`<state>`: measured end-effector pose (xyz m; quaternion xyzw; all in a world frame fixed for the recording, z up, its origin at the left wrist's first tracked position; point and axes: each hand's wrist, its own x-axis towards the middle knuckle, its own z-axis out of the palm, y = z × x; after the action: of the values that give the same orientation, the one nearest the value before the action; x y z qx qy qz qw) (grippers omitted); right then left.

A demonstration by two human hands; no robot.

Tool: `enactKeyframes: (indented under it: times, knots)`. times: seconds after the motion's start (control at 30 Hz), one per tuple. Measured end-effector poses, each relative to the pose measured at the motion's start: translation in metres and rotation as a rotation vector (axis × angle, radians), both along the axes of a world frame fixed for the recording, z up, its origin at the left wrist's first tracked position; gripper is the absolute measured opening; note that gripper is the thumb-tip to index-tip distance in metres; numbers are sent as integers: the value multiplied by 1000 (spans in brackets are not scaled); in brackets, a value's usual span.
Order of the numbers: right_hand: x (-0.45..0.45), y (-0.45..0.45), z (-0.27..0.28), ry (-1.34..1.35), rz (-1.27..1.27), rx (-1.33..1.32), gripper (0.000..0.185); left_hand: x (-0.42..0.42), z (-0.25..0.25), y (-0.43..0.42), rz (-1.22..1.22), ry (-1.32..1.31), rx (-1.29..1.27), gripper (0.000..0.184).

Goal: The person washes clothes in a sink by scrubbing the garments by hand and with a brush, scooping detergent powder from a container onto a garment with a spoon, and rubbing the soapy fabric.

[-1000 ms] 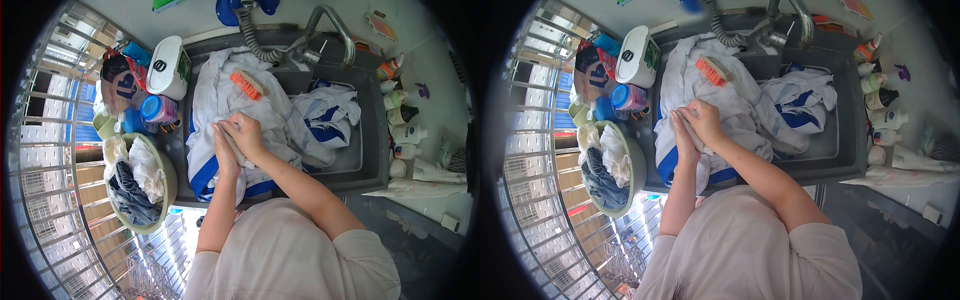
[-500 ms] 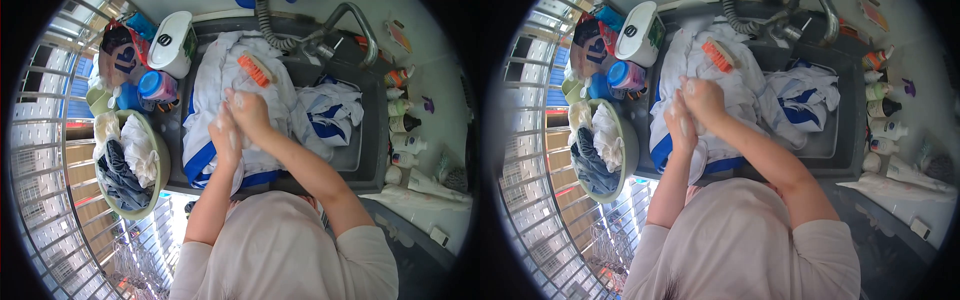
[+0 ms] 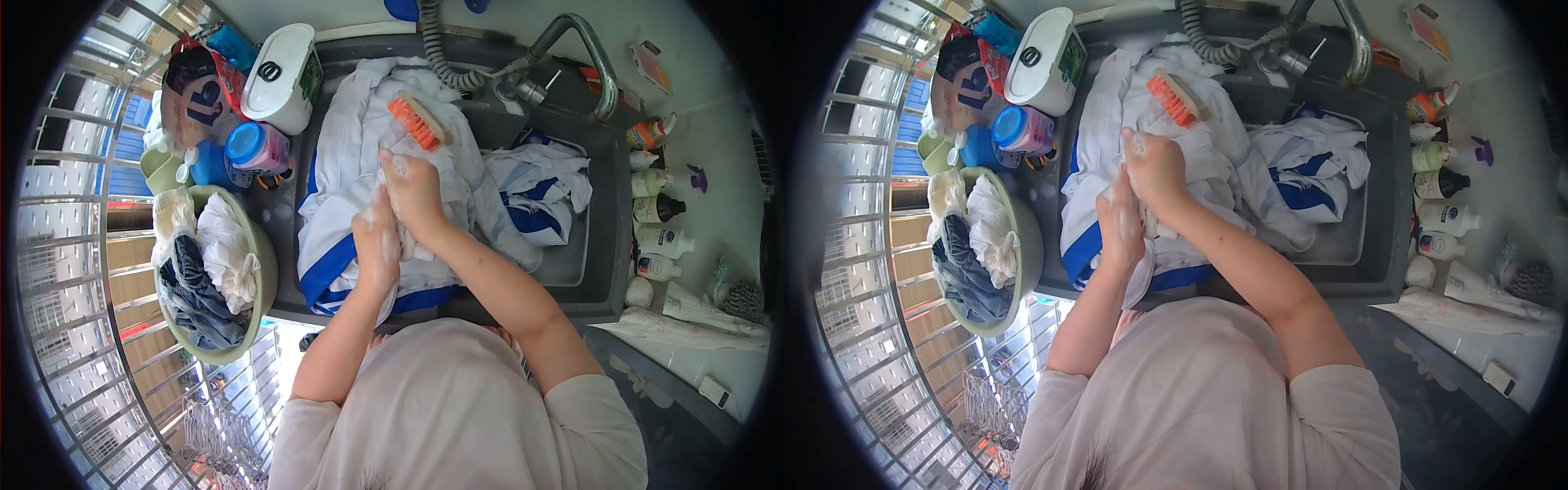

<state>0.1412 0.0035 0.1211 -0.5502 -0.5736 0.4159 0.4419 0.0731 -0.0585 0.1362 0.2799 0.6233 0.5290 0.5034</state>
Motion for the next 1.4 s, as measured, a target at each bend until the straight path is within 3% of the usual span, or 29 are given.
enactKeyframes:
  times: [0.1, 0.13, 0.17, 0.23, 0.3, 0.37, 0.4, 0.5, 0.57, 0.63, 0.7, 0.77, 0.93, 1.0, 1.03, 1.1, 1.2, 1.33, 1.4]
  knots:
    - [-16, -36, 12, 45, 4, 245, 40, -27, -25, 10, -46, -43, 134, 37]
    - [-20, -47, 17, 47, 36, 265, 40, -32, -28, 15, 18, 186, 179, 37]
    - [-20, -44, 16, 51, 37, 264, 40, -34, -30, 12, 20, 190, 178, 37]
    - [-14, -24, 11, 126, 27, 86, 41, -24, -3, 7, -17, 16, -115, 36]
    - [-7, -14, 11, 146, 26, 7, 41, -12, 1, -2, -9, 14, -34, 37]
    - [-12, -32, 24, 111, -10, 104, 41, -18, -5, -2, -14, -112, -17, 37]
    - [-19, -44, 22, 89, 20, 173, 40, -28, -6, 4, -70, 120, -3, 36]
    - [-23, -41, 18, 83, -18, 225, 39, -34, -4, 9, -98, -33, 87, 34]
    - [-12, -20, 21, 78, -39, 275, 40, -34, -9, 1, -203, 55, -5, 34]
    - [-5, -9, 22, 419, 71, -24, 42, -23, 2, -5, -174, -281, 38, 34]
    - [0, -13, 24, 412, 146, -131, 35, -35, 2, -9, -261, -391, 47, 40]
    - [-5, -13, 24, 800, 192, -449, 29, -38, 12, -5, -58, -731, 64, 47]
    - [1, -27, 22, 752, 299, -361, 35, -59, 16, -3, -81, -973, 167, 58]
    - [13, -28, 18, 336, 442, -205, 32, -64, 16, -1, -94, -1017, 214, 59]
    - [14, -30, 17, 338, 443, -202, 32, -64, 19, 0, -105, -1063, 258, 60]
    - [16, -37, 14, 330, 390, -126, 31, -58, 19, -2, -97, -999, 246, 53]
    - [13, -40, 11, 269, 200, -71, 30, -42, 9, -3, 21, -249, -28, 56]
    - [2, -45, 8, 207, 20, 13, 30, -19, -18, -16, -45, 40, -181, 53]
    - [-5, -67, 0, 59, 3, 187, 28, -33, -21, -9, -337, 481, -78, 44]
